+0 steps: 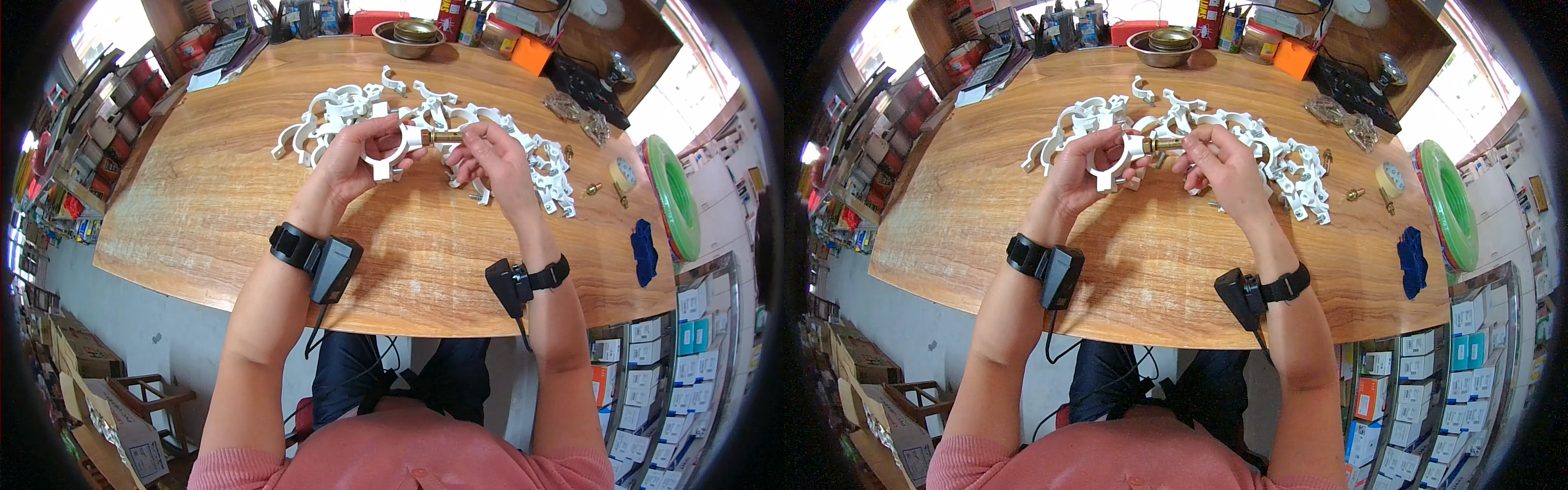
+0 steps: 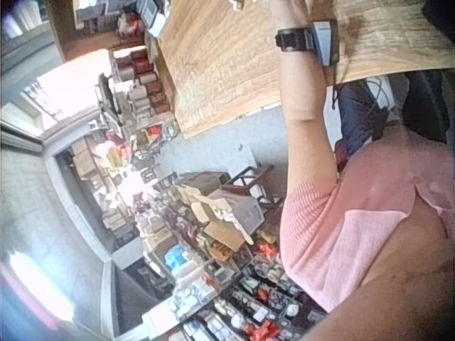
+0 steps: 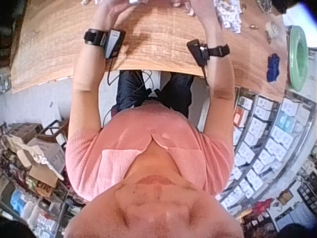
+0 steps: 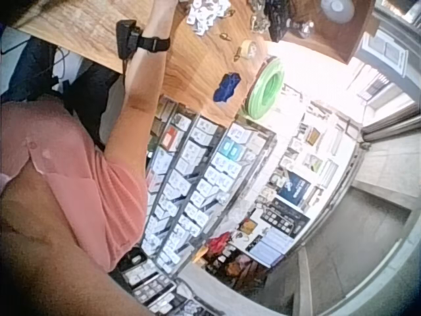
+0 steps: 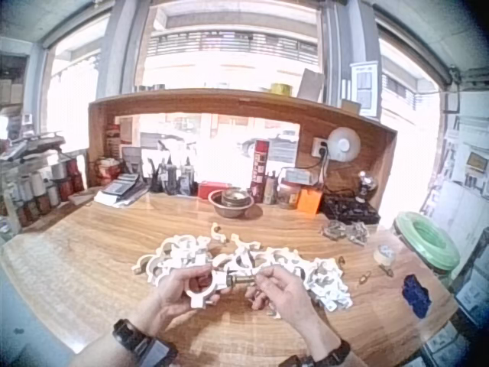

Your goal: The person assembles white plastic pipe clamps by hand, inserting metal bolts and nuts into the pre-drilled holes. They pick up clamp pieces, fit them together, and thread the hardware through before setting the units back on the table.

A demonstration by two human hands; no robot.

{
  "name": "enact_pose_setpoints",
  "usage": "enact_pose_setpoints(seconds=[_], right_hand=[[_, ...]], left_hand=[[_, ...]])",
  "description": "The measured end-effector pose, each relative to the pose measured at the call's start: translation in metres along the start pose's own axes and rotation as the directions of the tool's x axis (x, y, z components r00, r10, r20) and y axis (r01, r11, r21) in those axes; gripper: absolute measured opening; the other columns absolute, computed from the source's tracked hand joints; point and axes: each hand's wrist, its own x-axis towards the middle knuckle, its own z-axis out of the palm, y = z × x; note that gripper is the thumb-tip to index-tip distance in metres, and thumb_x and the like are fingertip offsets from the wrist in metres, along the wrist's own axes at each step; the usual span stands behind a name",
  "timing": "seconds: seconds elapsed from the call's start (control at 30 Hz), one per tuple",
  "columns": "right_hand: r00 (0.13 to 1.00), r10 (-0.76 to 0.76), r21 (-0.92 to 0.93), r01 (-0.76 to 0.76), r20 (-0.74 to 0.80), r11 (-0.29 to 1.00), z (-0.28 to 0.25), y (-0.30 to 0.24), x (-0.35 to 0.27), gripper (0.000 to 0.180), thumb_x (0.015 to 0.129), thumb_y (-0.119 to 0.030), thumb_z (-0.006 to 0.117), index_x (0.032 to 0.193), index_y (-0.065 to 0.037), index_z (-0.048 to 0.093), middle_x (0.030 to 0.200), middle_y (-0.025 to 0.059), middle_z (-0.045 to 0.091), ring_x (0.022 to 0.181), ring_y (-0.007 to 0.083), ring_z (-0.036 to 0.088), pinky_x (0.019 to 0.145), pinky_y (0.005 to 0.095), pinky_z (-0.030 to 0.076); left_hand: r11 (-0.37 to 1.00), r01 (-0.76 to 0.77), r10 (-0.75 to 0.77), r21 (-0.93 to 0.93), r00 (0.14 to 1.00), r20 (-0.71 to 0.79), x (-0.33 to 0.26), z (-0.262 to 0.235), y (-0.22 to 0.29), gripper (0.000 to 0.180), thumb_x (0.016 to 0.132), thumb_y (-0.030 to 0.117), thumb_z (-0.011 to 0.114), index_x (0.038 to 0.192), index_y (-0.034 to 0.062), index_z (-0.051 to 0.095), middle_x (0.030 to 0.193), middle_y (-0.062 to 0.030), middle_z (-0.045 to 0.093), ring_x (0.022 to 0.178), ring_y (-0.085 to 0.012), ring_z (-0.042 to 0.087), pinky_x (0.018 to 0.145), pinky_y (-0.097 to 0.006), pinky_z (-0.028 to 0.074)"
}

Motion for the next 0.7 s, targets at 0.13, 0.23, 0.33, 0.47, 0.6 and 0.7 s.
enact_pose_setpoints(seconds=[0.13,0.23,0.33,0.47,0.6,0.7], right_hand=[[0.999,0.002,-0.020,-0.001,0.049,1.000,-0.0025,0.0036,0.0006,0.023,0.089,-0.025,0.046,0.084,-0.003,0.052,0.066,0.0054,0.057,0.053,0.0072,0.052,0.049,0.0183,0.041],[0.998,0.009,-0.020,-0.007,0.059,1.000,-0.0026,0.0034,0.0001,0.024,0.089,-0.025,0.045,0.083,-0.003,0.052,0.064,0.0049,0.056,0.053,0.0074,0.052,0.048,0.0189,0.042],[0.998,0.002,-0.016,-0.001,0.063,1.000,-0.0019,0.0009,-0.0013,0.025,0.089,-0.026,0.045,0.080,-0.003,0.051,0.061,0.0047,0.055,0.053,0.0079,0.052,0.048,0.0196,0.042],[0.998,-0.010,-0.014,0.011,0.062,1.000,-0.0038,0.0031,-0.0008,0.028,0.089,-0.026,0.045,0.076,-0.003,0.050,0.058,0.0051,0.054,0.052,0.0083,0.051,0.047,0.0202,0.043],[0.998,-0.024,0.000,0.024,0.060,1.000,-0.0028,0.0038,-0.0008,0.028,0.089,-0.026,0.045,0.074,-0.003,0.050,0.057,0.0053,0.053,0.052,0.0085,0.051,0.047,0.0203,0.042],[0.998,-0.032,-0.010,0.033,0.056,0.999,-0.0019,0.0037,-0.0009,0.029,0.089,-0.027,0.046,0.072,-0.003,0.049,0.055,0.0053,0.053,0.050,0.0088,0.051,0.046,0.0204,0.042]], left_hand=[[0.999,0.021,-0.022,-0.034,0.999,-0.042,0.0005,0.0015,-0.0006,0.031,0.084,0.016,0.048,0.103,-0.0074,0.049,0.092,-0.0199,0.058,0.081,-0.0296,0.060,0.059,-0.030,0.053],[1.000,0.024,-0.025,-0.011,0.998,-0.049,0.0002,0.0024,-0.0009,0.030,0.084,0.017,0.048,0.102,-0.0070,0.049,0.092,-0.0196,0.058,0.081,-0.0299,0.060,0.057,-0.030,0.053],[1.000,0.024,-0.024,-0.003,0.999,-0.047,0.0003,0.0012,-0.0014,0.029,0.084,0.017,0.048,0.102,-0.0067,0.050,0.092,-0.0195,0.058,0.081,-0.0302,0.060,0.056,-0.030,0.052],[1.000,0.029,-0.029,-0.006,0.998,-0.059,0.0008,0.0030,-0.0018,0.029,0.084,0.017,0.049,0.101,-0.0064,0.050,0.091,-0.0191,0.058,0.081,-0.0301,0.060,0.055,-0.030,0.052],[1.000,0.028,-0.028,-0.001,0.998,-0.051,0.0006,0.0024,-0.0018,0.028,0.084,0.017,0.049,0.101,-0.0063,0.050,0.091,-0.0187,0.058,0.080,-0.0303,0.061,0.054,-0.030,0.052],[1.000,0.025,-0.025,-0.011,0.999,-0.038,0.0003,0.0021,-0.0020,0.028,0.084,0.017,0.048,0.101,-0.0062,0.050,0.091,-0.0186,0.058,0.080,-0.0299,0.061,0.054,-0.030,0.052]])
